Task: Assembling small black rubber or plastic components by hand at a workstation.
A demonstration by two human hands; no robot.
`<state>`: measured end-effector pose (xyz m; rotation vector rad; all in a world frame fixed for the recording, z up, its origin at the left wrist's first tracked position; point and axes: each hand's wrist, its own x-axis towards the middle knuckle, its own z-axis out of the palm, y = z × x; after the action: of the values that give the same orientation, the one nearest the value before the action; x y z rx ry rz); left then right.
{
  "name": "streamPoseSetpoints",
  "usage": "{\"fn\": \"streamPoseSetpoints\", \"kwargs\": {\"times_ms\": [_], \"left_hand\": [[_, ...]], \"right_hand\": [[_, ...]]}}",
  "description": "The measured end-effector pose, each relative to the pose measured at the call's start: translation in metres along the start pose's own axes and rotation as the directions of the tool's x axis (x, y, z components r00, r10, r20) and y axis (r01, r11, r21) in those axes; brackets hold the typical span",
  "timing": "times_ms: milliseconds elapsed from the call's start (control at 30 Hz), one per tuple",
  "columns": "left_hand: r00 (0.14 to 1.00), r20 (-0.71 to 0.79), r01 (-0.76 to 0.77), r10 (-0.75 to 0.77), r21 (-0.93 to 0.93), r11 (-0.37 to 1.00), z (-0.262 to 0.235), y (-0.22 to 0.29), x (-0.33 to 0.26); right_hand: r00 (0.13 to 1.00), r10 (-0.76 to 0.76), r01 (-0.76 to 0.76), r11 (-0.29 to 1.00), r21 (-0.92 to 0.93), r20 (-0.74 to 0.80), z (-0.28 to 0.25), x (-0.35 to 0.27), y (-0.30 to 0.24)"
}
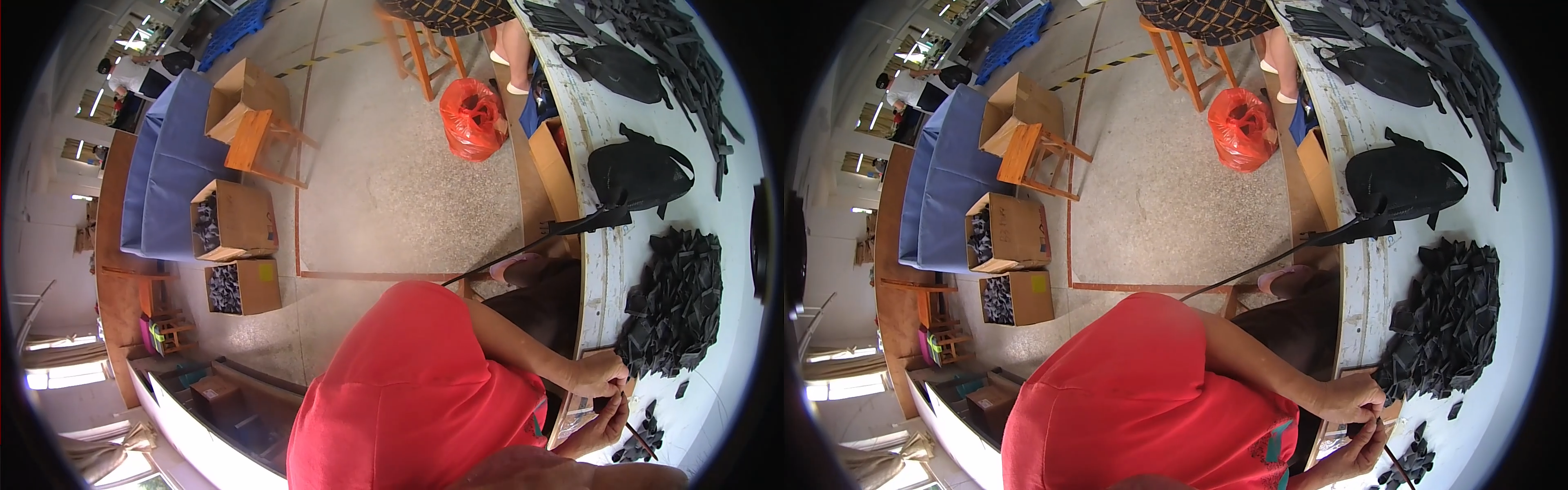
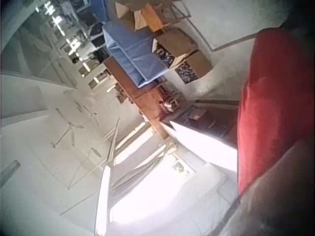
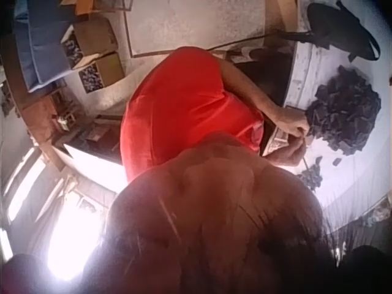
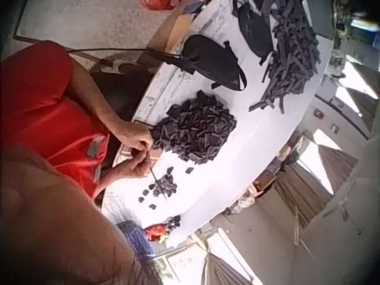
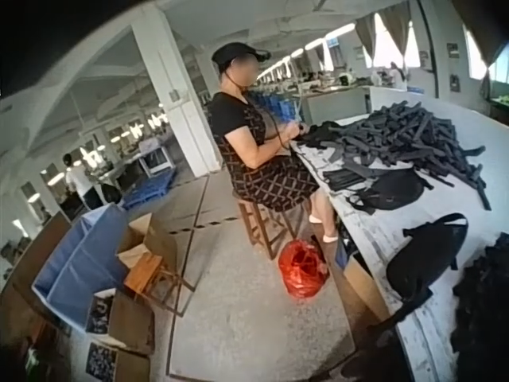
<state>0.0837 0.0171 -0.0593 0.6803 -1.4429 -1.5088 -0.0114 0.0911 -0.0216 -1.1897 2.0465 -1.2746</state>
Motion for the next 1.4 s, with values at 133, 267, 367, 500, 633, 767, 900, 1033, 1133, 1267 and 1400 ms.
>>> {"fn": "streamPoseSetpoints", "kwargs": {"times_ms": [133,267,367,500,633,767,900,1033,1133,1267,1400], "left_hand": [[1.000,0.009,-0.010,0.009,0.135,0.991,-0.004,0.004,-0.005],[0.985,-0.077,-0.122,0.157,0.341,0.932,0.002,-0.006,-0.009],[0.952,-0.192,-0.160,0.238,0.354,0.922,0.002,0.001,-0.011],[0.956,-0.290,-0.008,0.035,0.097,0.995,0.007,0.000,-0.007],[0.949,-0.125,0.235,-0.290,-0.333,0.913,-0.011,0.008,0.003],[0.915,0.143,0.397,-0.377,-0.489,0.777,-0.014,0.010,0.008],[0.939,-0.021,0.322,-0.343,-0.295,0.900,-0.016,0.011,0.009],[0.917,-0.127,0.325,-0.379,-0.315,0.892,-0.016,0.009,0.014],[0.955,-0.156,0.226,-0.252,-0.170,0.959,-0.016,0.014,0.013],[0.955,-0.261,0.164,-0.140,0.071,0.984,-0.009,0.013,0.007],[0.955,-0.270,0.103,-0.120,-0.076,0.992,-0.008,0.000,0.006]], "right_hand": [[0.992,-0.126,0.124,0.979,-0.160,-0.004,0.002,0.002,0.003],[0.920,-0.383,0.358,0.732,-0.580,0.084,0.008,0.003,0.001],[0.919,-0.363,0.376,0.688,-0.621,0.154,0.013,0.001,-0.003],[0.926,-0.354,0.336,0.624,-0.706,0.128,0.016,0.002,0.002],[0.894,-0.448,0.385,0.774,-0.502,-0.005,0.020,0.010,0.019],[0.994,0.109,-0.109,0.993,-0.036,0.018,0.012,0.020,0.024],[0.868,0.225,-0.474,0.641,0.604,0.443,0.006,0.036,0.034],[0.668,0.079,-0.742,0.147,0.654,0.740,0.008,0.047,0.034],[0.606,0.054,-0.795,0.041,0.605,0.794,0.005,0.052,0.040],[0.635,0.164,-0.772,0.186,0.608,0.755,0.004,0.049,0.030],[0.712,0.113,-0.647,0.486,0.587,0.693,0.004,0.050,0.047]]}}
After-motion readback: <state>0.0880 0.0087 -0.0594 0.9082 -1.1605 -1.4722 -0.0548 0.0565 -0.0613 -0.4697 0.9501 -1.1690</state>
